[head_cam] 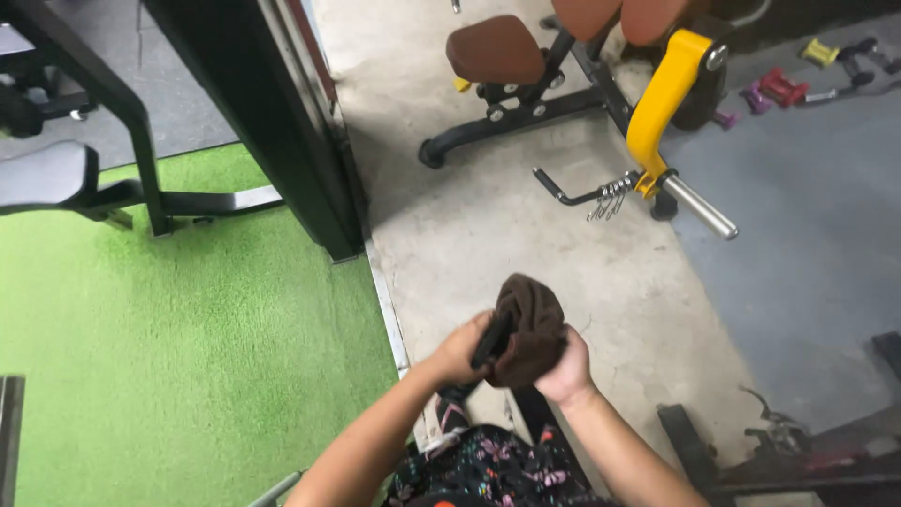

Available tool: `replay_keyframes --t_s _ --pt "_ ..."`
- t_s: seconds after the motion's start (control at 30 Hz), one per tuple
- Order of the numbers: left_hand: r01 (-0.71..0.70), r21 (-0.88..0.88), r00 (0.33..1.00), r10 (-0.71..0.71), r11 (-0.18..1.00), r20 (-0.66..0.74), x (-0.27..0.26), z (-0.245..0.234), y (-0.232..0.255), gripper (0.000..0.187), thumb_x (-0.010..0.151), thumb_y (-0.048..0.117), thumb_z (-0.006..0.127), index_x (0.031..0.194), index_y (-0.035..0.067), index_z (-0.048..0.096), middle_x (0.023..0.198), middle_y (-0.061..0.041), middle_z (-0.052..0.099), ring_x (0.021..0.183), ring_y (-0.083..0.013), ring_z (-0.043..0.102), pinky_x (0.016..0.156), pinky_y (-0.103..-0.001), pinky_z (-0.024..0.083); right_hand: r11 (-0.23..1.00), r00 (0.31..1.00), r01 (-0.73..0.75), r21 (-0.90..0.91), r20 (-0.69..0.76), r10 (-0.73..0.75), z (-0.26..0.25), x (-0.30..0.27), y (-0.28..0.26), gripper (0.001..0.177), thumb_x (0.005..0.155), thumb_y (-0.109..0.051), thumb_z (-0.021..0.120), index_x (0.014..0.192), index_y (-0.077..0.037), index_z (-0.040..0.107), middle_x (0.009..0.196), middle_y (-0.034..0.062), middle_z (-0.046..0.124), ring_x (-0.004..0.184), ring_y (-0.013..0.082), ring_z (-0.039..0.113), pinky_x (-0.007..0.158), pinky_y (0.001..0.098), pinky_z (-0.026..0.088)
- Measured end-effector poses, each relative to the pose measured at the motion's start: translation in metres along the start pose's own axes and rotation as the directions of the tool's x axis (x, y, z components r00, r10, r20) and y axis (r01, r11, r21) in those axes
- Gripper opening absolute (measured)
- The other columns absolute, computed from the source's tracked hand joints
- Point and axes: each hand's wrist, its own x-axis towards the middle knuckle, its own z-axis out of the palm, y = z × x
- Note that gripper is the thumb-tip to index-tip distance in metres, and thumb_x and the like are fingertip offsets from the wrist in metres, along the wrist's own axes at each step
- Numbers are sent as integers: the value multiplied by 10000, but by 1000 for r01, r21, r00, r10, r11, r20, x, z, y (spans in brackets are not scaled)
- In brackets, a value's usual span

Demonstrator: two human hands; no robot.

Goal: Cleaning and wiping down various gym machines using a spray bottle and cloth.

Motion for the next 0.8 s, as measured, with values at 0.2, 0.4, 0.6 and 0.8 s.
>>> replay_keyframes --t_s 0.2,0.4,0.6,0.8 --pt "-3 184 989 -24 983 144 57 -47 3 760 655 122 759 1346 11 463 1259 -253 589 1115 -460 619 937 -465 530 969 975 137 208 145 -169 30 25 -12 532 951 -283 378 1353 -9 593 1358 170 629 1235 332 593 1100 489 439" --pt "-97 216 964 39 972 261 116 -39 -31 702 756 142 706 1385 -7 433 1431 -271 527 1112 -468 629 944 -476 532 953 980 137 270 102 -170 29 41 -54 564 887 -283 386 1319 13 594 1330 199 630 1232 355 584 1091 513 427" --pt "-127 159 950 74 979 302 189 -40 -31 772 725 124 708 1419 -25 407 1442 -282 495 1227 -451 571 1037 -444 489 922 968 235 308 7 -250 3 75 -115 525 925 -258 387 1329 12 587 1355 191 621 1266 343 567 1122 503 413" --pt "-84 25 955 74 996 286 294 -34 -62 760 779 127 708 1472 9 419 1418 -262 537 1249 -426 584 1060 -429 494 882 941 280 378 75 -331 -33 131 -220 531 921 -261 380 1304 38 592 1344 211 622 1250 362 570 1120 502 409"
